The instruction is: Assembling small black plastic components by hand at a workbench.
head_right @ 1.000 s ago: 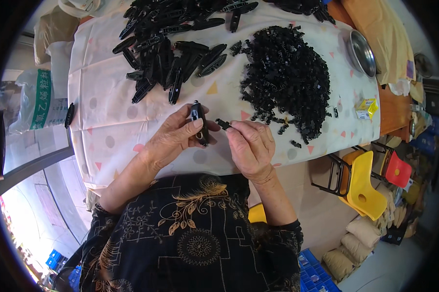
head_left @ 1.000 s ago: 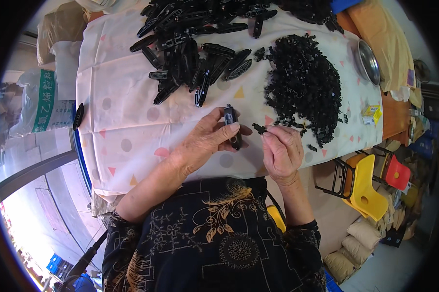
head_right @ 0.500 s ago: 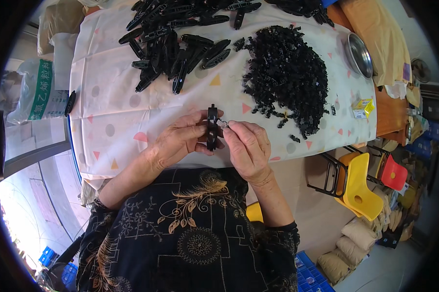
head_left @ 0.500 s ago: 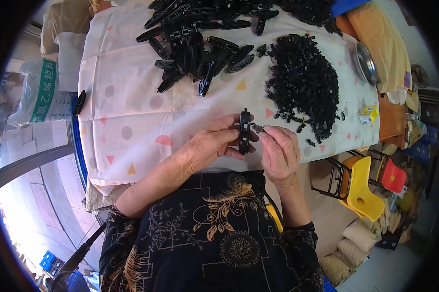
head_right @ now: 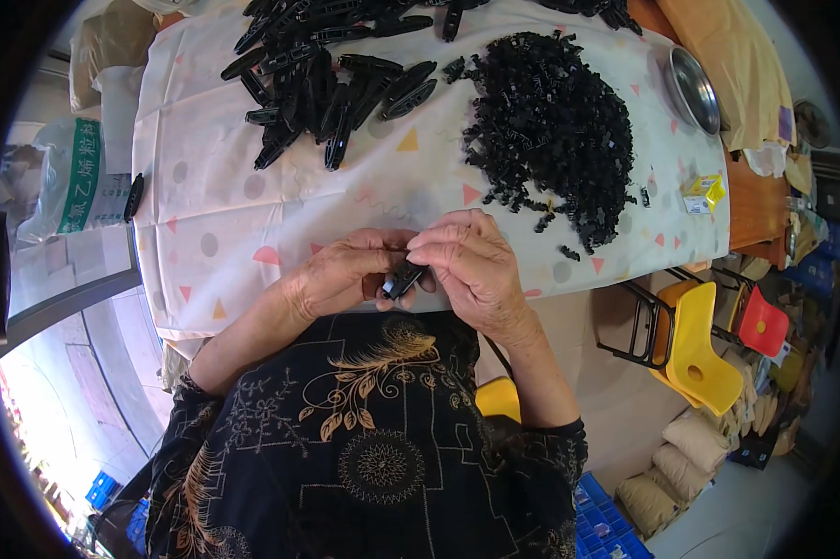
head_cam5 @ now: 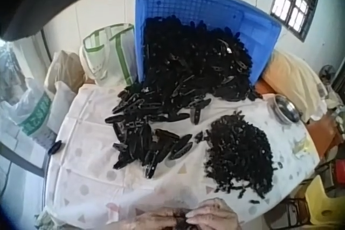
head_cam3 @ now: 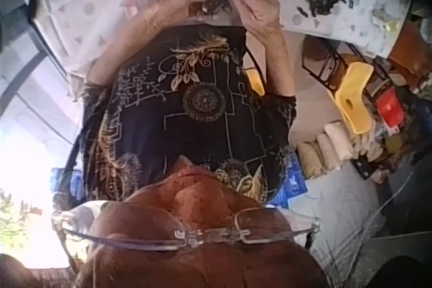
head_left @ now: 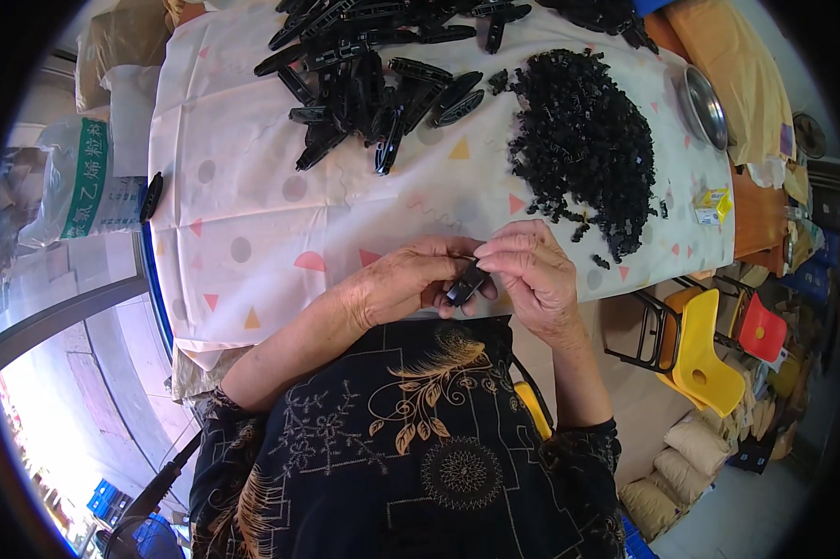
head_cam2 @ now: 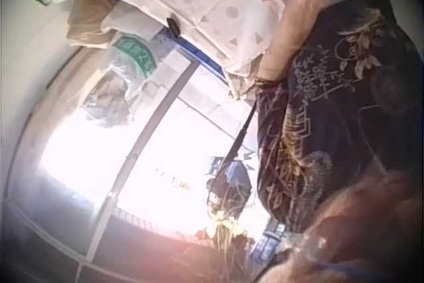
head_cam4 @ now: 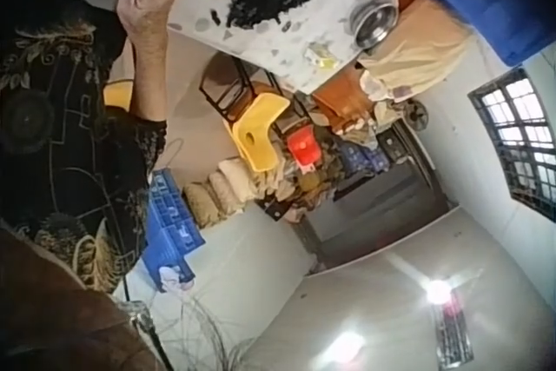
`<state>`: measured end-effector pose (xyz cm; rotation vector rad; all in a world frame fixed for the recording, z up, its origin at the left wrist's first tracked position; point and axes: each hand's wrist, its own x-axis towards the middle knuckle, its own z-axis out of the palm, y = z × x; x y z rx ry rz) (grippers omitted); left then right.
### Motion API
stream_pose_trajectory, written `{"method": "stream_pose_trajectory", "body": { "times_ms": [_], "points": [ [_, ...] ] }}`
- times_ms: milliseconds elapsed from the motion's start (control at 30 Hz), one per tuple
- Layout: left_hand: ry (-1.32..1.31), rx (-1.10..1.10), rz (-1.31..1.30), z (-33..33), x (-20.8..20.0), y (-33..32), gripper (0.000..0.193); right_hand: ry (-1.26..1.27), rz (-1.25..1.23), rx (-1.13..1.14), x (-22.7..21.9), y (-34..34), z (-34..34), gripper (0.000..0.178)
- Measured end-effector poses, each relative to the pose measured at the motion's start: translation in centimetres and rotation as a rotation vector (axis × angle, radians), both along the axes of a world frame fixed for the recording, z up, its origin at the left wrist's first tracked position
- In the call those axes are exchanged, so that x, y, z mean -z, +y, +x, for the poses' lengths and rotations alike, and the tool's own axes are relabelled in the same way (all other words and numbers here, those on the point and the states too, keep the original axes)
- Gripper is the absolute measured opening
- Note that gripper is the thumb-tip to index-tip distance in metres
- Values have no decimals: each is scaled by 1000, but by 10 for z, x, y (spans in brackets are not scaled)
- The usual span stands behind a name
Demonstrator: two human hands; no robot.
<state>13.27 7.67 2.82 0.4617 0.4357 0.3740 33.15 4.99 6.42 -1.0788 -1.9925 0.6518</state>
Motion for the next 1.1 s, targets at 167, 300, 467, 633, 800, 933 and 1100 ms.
{"method": "stream_pose_trajectory", "body": {
  "times_ms": [167,300,467,633,800,933,1100],
  "points": [
    [-33,48,-50,-3,-1,4,42,54,-78,-21,5,1,3,18],
    [-88,72,-87,-4,-6,6,48,-8,-60,-19,4,2,3,18],
    [19,76,13,-3,-2,6,55,-67,-50,-5,15,-1,3,19],
    [210,-29,268,2,-6,7,58,378,-333,263,30,-16,-10,40],
    [296,-74,552,8,-5,2,67,1025,-1001,197,25,-15,-26,44],
    [294,-133,701,11,-7,8,67,1021,-850,240,23,-9,-37,37],
    [288,-91,784,13,-7,18,65,948,-807,237,31,-8,-32,35]
  ]
}}
